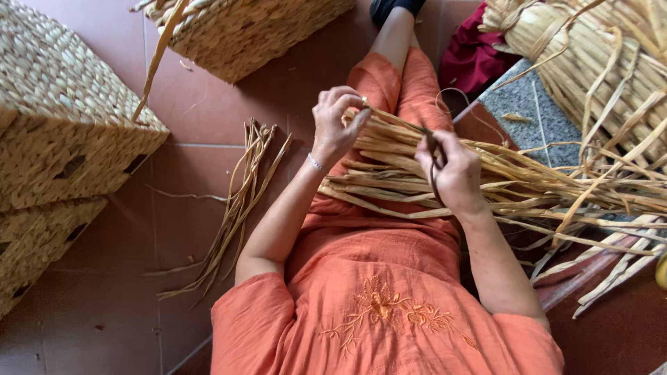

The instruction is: The person sits on the floor and uses shears to trim and split dried plant strips. They gather the strips into a bundle, trim the ends, and set the bundle aside.

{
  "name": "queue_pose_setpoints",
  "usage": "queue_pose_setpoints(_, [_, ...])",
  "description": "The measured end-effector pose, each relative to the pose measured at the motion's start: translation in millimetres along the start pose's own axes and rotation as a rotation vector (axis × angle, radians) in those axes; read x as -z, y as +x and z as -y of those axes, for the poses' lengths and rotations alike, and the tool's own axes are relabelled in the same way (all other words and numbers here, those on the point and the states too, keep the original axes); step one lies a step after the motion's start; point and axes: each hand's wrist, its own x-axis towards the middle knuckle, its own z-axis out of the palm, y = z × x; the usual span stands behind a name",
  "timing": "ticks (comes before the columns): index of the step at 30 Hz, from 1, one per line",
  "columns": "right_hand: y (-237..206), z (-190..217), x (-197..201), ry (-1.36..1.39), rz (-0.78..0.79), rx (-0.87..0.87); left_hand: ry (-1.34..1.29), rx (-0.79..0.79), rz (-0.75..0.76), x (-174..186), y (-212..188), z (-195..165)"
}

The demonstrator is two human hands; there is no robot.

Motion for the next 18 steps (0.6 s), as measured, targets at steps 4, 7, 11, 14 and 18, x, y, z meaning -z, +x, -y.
queue_pose_setpoints(4, [25, -2, 2, 0.015, -0.081, -0.066, -0.525, 0.405, 0.196, -2, 1, -28])
queue_pose_setpoints(7, [31, -4, -1, 0.089, -0.115, -0.035, -1.116, 0.514, 0.199, -5, 2, -50])
queue_pose_setpoints(11, [26, -8, -1, 0.46, -0.12, -0.166, -1.197, 0.367, 0.245, -8, 8, -69])
queue_pose_setpoints(14, [23, -6, 5, 0.629, -0.096, -0.202, -1.166, 0.336, 0.261, -16, 12, -77])
queue_pose_setpoints(18, [28, 6, 21, 0.604, -0.175, -0.098, -1.204, 0.338, 0.262, -27, 20, -84])
